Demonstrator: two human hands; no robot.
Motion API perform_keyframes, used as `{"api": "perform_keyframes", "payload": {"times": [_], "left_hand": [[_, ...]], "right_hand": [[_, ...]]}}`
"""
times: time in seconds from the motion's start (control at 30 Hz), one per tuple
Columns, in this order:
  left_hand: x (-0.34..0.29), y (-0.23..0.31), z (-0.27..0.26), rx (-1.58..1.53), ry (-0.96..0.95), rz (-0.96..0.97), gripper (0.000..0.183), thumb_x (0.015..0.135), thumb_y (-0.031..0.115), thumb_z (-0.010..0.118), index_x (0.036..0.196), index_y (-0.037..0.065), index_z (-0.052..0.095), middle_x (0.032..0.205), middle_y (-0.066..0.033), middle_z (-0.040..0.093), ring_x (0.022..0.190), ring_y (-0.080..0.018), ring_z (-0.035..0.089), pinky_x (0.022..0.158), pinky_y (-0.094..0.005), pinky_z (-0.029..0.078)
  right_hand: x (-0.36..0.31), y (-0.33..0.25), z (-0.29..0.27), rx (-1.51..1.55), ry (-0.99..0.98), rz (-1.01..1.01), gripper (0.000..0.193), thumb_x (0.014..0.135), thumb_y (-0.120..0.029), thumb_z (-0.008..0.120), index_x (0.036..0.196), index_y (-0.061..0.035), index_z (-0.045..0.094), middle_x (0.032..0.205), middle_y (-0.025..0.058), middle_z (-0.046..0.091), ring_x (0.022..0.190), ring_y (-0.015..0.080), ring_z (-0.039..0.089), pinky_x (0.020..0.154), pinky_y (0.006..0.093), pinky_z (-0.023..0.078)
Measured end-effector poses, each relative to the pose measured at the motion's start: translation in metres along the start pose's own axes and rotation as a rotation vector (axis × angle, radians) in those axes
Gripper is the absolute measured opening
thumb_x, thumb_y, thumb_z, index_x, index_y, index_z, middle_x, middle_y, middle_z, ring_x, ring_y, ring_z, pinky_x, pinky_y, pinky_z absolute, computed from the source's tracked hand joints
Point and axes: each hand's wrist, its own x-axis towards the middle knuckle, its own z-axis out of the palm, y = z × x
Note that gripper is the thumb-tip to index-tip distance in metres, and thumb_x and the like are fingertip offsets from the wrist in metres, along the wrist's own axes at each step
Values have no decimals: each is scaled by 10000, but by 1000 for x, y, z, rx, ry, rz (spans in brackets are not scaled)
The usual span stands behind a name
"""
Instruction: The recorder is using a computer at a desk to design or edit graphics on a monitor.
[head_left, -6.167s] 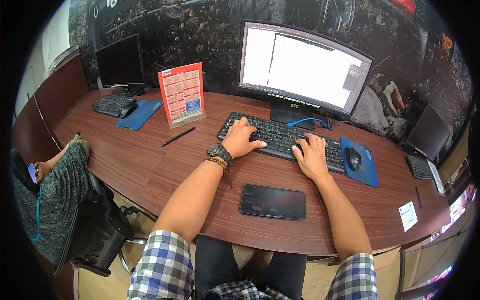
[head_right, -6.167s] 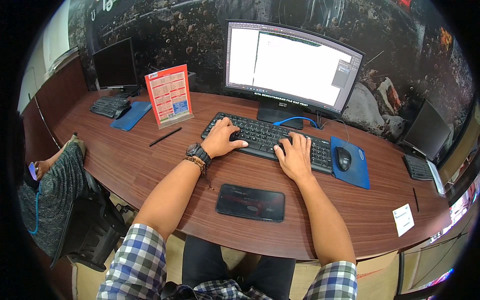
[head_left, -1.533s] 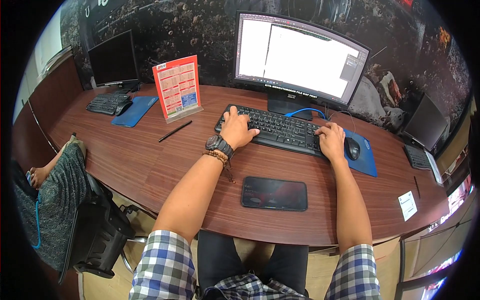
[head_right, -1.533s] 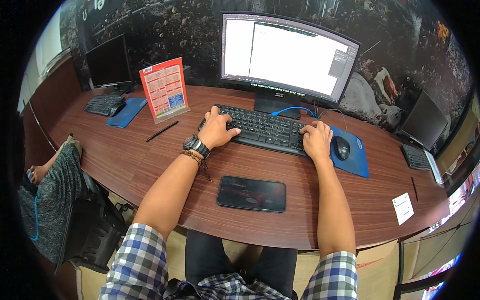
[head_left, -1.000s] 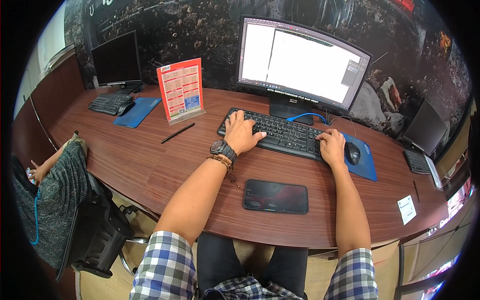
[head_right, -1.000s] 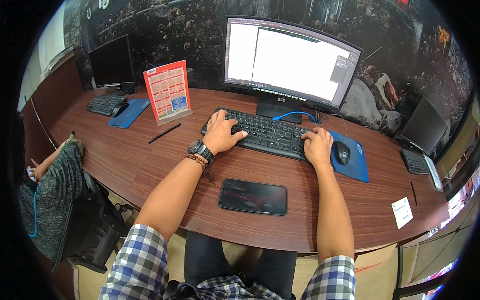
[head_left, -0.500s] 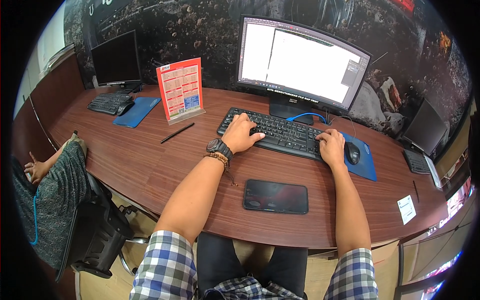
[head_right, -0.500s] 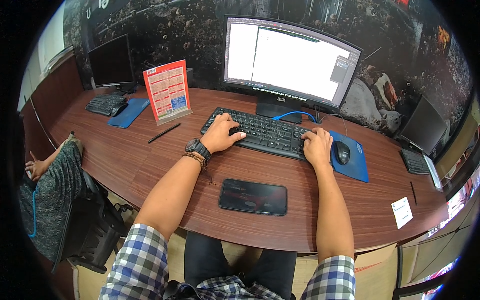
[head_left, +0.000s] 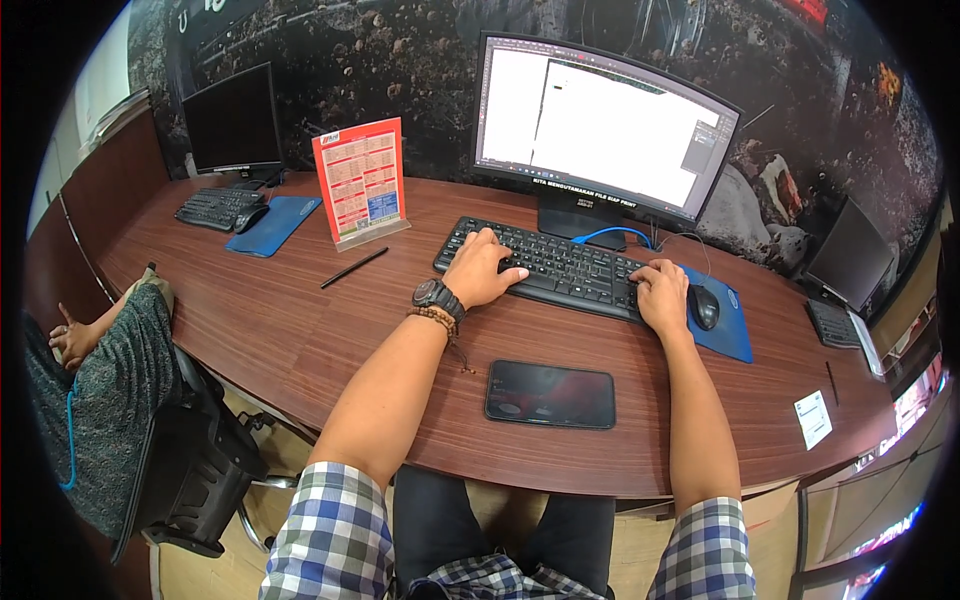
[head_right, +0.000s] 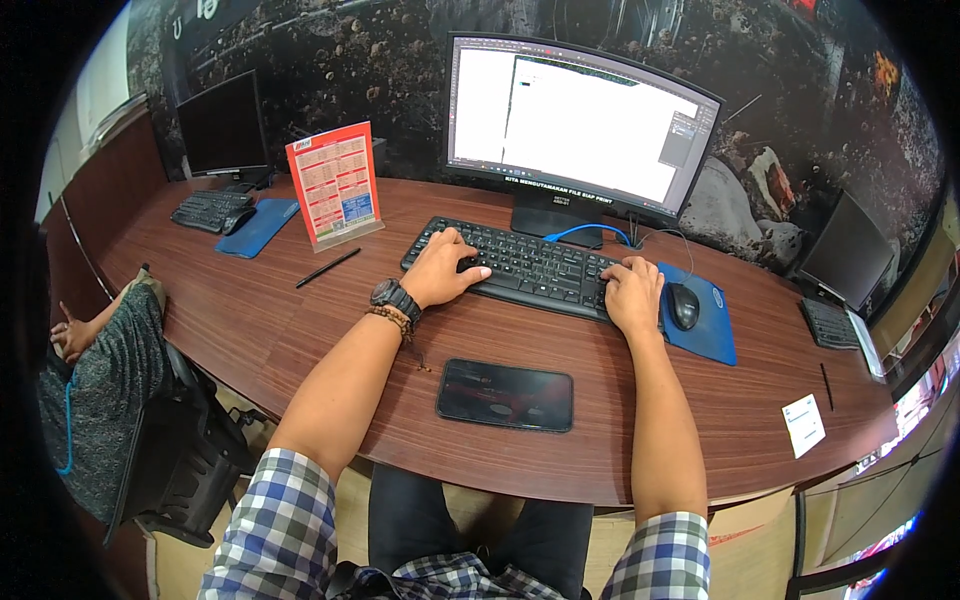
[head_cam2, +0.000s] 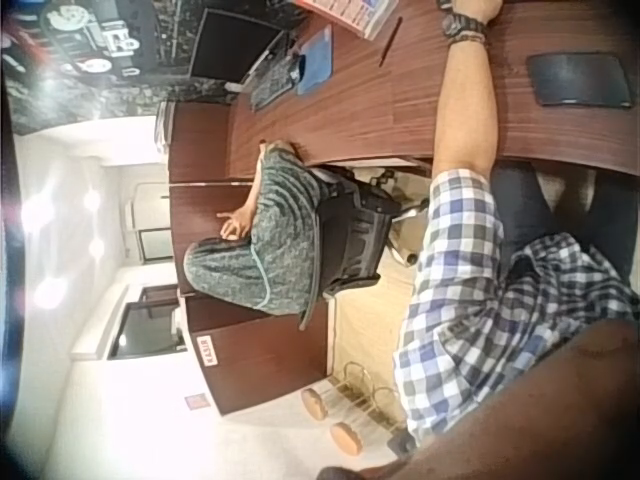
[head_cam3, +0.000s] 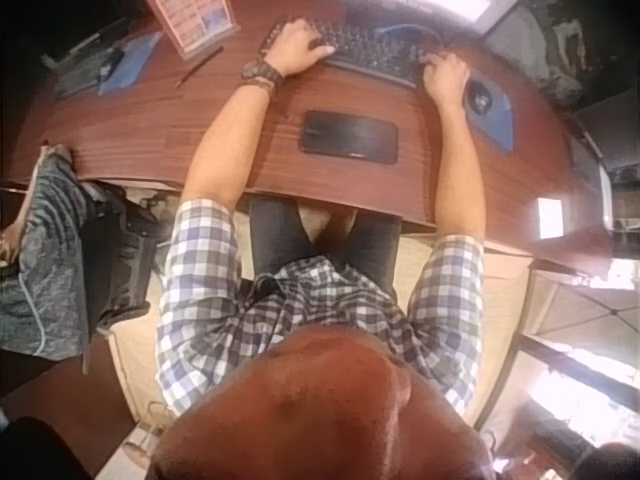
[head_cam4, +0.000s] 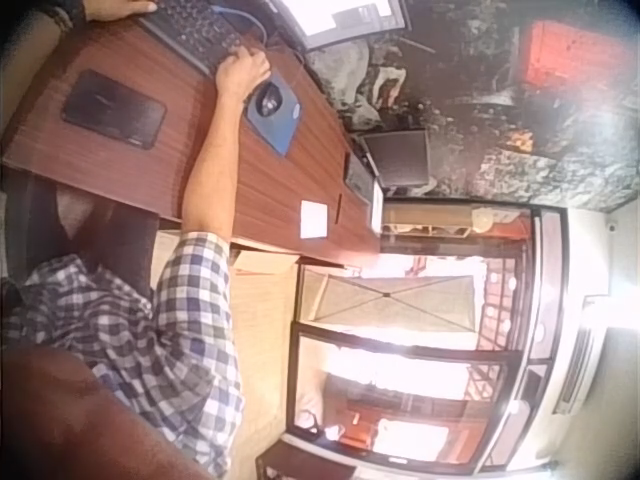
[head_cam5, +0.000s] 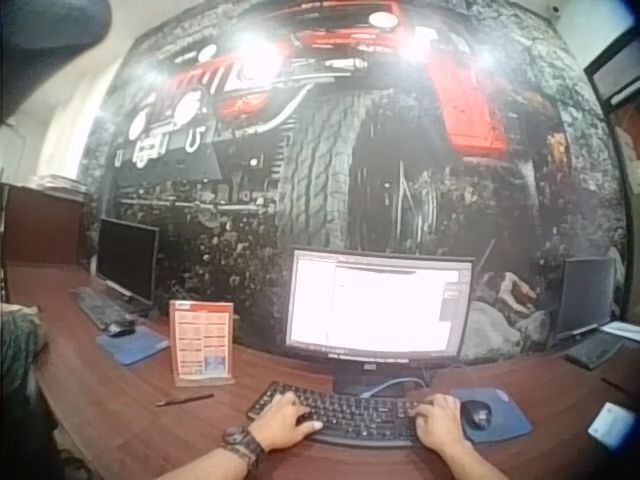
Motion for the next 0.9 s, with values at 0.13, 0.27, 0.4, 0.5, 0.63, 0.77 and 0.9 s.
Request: {"api": "perform_keyframes", "payload": {"times": [0.13, 0.27, 0.4, 0.5, 0.63, 0.77, 0.9], "left_hand": [[0, 1, 0, 0, -22, -23, 522, 886, 399, 753, 1130, -62, 719, 1093, -157, 605, 1116, -327, 543, 998, -416, 455], [0, 1, 0, 8, -15, -12, 519, 889, 395, 751, 1134, -62, 716, 1097, -157, 602, 1119, -328, 541, 996, -417, 455], [0, 0, -1, 11, -18, -7, 517, 889, 392, 751, 1135, -61, 716, 1098, -157, 600, 1118, -328, 542, 993, -418, 455], [0, 0, 0, 8, -15, -7, 513, 890, 389, 750, 1136, -60, 716, 1093, -158, 599, 1112, -330, 544, 991, -418, 454], [-1, -1, 0, 6, -14, -5, 514, 888, 390, 749, 1137, -59, 716, 1085, -159, 598, 1104, -331, 545, 990, -417, 454], [0, 0, -1, 6, -18, -7, 519, 887, 392, 749, 1141, -60, 715, 1082, -158, 597, 1102, -330, 544, 991, -418, 453], [0, 0, -1, 5, -20, -4, 519, 888, 390, 749, 1143, -61, 715, 1084, -158, 598, 1102, -330, 544, 990, -418, 453]], "right_hand": [[0, 1, 1, 5, -7, 6, 186, 845, -96, 620, 911, -136, 789, 1185, 107, 634, 1210, 321, 513, 1075, 496, 341], [0, 0, 0, 13, -12, 9, 192, 848, -91, 614, 915, -139, 788, 1195, 104, 628, 1217, 318, 508, 1101, 511, 325], [1, -1, -1, 17, -21, 14, 195, 851, -90, 612, 919, -141, 788, 1196, 101, 627, 1219, 317, 508, 1106, 516, 322], [1, -1, -1, 15, -20, 17, 196, 852, -89, 611, 919, -140, 788, 1193, 100, 629, 1218, 315, 508, 1104, 510, 324], [1, -1, 0, 13, -16, 11, 193, 853, -90, 614, 918, -140, 789, 1189, 99, 631, 1216, 313, 511, 1103, 507, 326], [1, 1, 1, 13, -6, 3, 190, 853, -92, 617, 916, -141, 789, 1182, 95, 634, 1209, 311, 514, 1096, 504, 331], [0, 0, 0, 12, -7, 8, 188, 852, -91, 617, 912, -137, 789, 1179, 91, 635, 1204, 310, 517, 1084, 498, 338]]}}
